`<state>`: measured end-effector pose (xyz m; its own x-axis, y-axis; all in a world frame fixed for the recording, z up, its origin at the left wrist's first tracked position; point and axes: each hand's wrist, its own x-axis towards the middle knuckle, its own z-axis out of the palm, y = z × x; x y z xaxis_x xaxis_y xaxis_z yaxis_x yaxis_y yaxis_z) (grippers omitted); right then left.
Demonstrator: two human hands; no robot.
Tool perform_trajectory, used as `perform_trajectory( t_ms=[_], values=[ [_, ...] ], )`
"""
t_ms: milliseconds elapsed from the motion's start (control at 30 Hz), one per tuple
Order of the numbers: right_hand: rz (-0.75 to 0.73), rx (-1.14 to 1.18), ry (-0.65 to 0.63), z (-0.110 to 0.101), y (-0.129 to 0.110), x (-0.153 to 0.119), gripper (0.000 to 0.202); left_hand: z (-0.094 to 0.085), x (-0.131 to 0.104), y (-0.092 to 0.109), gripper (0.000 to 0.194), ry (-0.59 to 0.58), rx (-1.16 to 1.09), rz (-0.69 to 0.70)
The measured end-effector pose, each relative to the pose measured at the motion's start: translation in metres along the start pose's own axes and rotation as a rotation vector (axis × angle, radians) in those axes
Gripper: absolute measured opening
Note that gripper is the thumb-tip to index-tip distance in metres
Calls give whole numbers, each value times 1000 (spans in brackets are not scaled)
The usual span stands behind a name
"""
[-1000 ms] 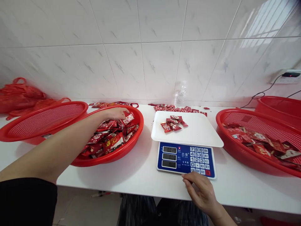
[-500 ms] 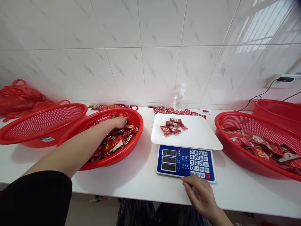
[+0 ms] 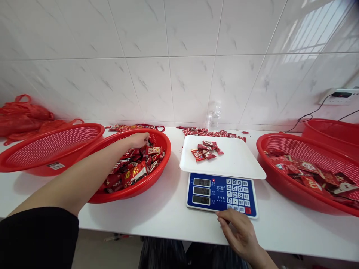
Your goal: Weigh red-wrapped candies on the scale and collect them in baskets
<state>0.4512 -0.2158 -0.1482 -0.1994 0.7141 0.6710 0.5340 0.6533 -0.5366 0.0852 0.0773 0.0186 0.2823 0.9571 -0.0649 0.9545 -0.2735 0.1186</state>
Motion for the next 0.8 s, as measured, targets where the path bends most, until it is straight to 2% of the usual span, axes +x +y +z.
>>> perform_trajectory(
  t_ms=[100,233,300,400,467,533,600,667,733,800],
  values=[
    [1,-2,1,0,0,-1,23,-17,-6,-1,36,60,11,-57],
    [12,-4,-4,0,0,-1,22,-37,-15,13,31,74,-55,-95],
    [10,-1,-7,0,-1,1,22,-43,-20,30,29,116,-232,-109],
    [4,11,-5,-1,-3,4,23,-44,-22,65,29,170,-615,-85],
    [-4,21,3,-1,-4,6,23,-39,-19,91,30,141,-788,-28],
    [-13,26,11,-2,-4,7,24,-31,-15,114,35,74,-860,48],
    [-20,22,18,-3,-4,8,24,-22,-9,133,45,32,-833,128],
    [-20,20,23,-3,-5,8,23,-15,-4,146,60,62,-712,194],
    [-20,25,27,-4,-5,8,23,-12,-2,154,76,166,-556,264],
    [-19,32,31,-5,-5,9,24,-13,-2,159,83,287,-414,342]
  ],
)
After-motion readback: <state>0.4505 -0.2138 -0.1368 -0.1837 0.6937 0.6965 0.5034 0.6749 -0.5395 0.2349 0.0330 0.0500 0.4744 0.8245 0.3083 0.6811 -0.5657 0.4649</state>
